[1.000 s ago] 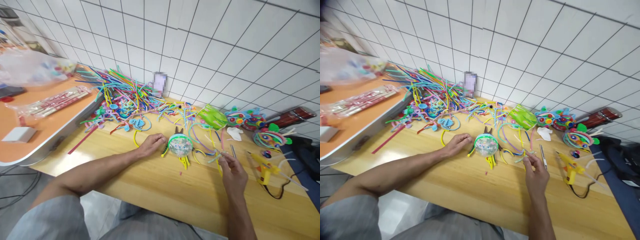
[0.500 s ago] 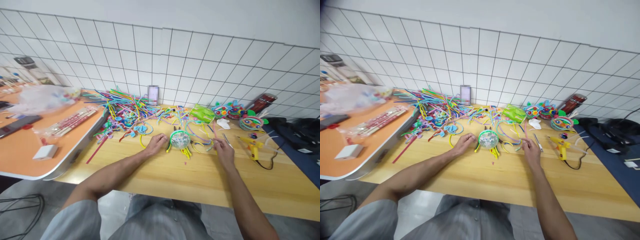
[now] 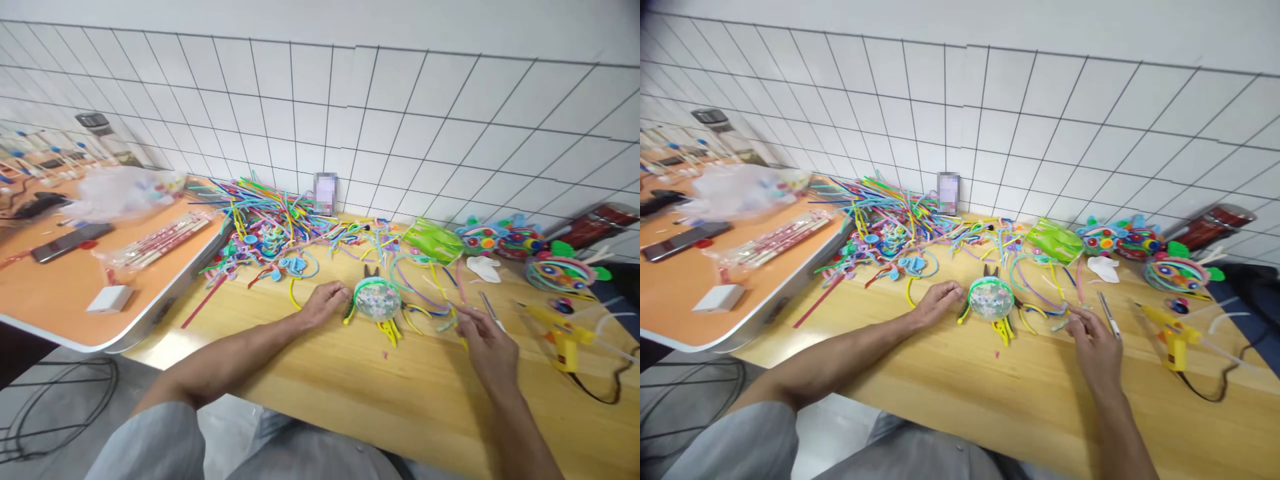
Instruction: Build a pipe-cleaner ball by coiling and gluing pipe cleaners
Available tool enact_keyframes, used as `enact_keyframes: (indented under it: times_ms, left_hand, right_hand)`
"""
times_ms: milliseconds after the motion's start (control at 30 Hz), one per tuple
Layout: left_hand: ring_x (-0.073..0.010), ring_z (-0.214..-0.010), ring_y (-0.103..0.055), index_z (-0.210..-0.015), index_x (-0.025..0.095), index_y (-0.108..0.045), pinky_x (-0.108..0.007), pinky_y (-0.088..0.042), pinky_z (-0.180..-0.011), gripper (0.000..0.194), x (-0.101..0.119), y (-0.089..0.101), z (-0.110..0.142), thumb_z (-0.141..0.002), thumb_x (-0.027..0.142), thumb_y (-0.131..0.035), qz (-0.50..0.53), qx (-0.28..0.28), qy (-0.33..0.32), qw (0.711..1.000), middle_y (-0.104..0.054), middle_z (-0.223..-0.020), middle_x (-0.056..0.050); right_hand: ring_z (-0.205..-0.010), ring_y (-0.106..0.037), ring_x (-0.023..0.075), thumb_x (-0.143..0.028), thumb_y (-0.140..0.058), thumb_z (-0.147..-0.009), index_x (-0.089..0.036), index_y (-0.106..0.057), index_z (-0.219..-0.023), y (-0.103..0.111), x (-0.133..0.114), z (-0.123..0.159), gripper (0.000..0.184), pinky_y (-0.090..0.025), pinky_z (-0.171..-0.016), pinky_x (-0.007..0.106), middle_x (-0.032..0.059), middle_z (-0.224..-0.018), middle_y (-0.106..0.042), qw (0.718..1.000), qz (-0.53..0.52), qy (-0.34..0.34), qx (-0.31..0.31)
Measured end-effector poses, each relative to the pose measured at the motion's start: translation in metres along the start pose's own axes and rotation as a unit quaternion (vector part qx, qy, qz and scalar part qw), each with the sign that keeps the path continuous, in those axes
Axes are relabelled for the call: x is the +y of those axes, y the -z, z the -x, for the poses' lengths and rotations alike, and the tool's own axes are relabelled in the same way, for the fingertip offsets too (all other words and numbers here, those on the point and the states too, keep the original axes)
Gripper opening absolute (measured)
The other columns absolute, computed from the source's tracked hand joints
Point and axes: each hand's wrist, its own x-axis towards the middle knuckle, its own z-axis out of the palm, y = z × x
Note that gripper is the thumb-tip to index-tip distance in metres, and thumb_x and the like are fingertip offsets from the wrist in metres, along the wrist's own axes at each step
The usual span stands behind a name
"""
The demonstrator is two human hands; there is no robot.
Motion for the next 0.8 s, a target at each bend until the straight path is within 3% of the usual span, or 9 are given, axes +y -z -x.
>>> enact_keyframes:
  times_ms: [167,333,567,700,800]
  left_hand:
    - [-0.0172,-0.081,-0.064,-0.086,0.017,-0.069,-0.029,-0.052,-0.08,0.046,0.001,-0.001,0.0,-0.101,0.058,-0.052,-0.008,-0.001,0.011,1.0,-0.071,-0.083,-0.003]
    - [-0.0183,-0.083,-0.065,-0.086,0.018,-0.068,-0.031,-0.054,-0.083,0.05,0.008,0.0,0.0,-0.102,0.061,-0.05,-0.008,0.006,0.008,1.0,-0.073,-0.085,-0.005]
    - [-0.02,-0.09,-0.071,-0.091,0.018,-0.072,-0.031,-0.056,-0.085,0.049,0.048,0.009,0.003,-0.106,0.057,-0.046,-0.057,0.007,-0.031,0.998,-0.078,-0.093,-0.008]
    - [-0.0199,-0.091,-0.072,-0.092,0.019,-0.073,-0.031,-0.055,-0.087,0.041,0.065,0.018,-0.009,-0.108,0.047,-0.047,-0.127,0.007,-0.063,0.99,-0.078,-0.095,-0.007]
    - [-0.0204,-0.092,-0.071,-0.095,0.019,-0.073,-0.031,-0.054,-0.087,0.034,0.066,0.037,-0.036,-0.107,0.04,-0.048,-0.197,0.023,-0.076,0.977,-0.077,-0.096,-0.006]
  right_hand:
    - [-0.075,-0.075,0.028,-0.065,-0.063,-0.077,-0.02,-0.081,-0.112,0.007,-0.007,0.004,0.06,-0.052,-0.066,0.035,0.0056,-0.071,-0.075,0.999,0.028,-0.033,0.008]
    - [-0.065,-0.066,0.0221,-0.063,-0.068,-0.074,-0.02,-0.08,-0.108,0.015,-0.027,0.008,0.056,-0.05,-0.063,0.032,0.0022,-0.067,-0.071,0.997,-0.038,-0.071,0.01]
    - [-0.07,-0.067,0.026,-0.052,-0.073,-0.077,-0.028,-0.081,-0.094,0.048,-0.067,0.021,0.03,-0.047,-0.053,0.033,0.0056,-0.074,-0.074,0.999,-0.031,-0.019,0.031]
    - [-0.068,-0.065,0.0241,-0.053,-0.073,-0.079,-0.031,-0.081,-0.097,0.053,-0.067,0.015,0.029,-0.048,-0.056,0.034,0.0045,-0.078,-0.074,0.999,-0.022,0.012,0.048]
    - [-0.07,-0.069,0.0242,-0.054,-0.073,-0.079,-0.028,-0.081,-0.1,0.043,-0.059,0.001,0.034,-0.053,-0.064,0.035,0.0041,-0.076,-0.075,0.999,-0.025,0.021,0.038]
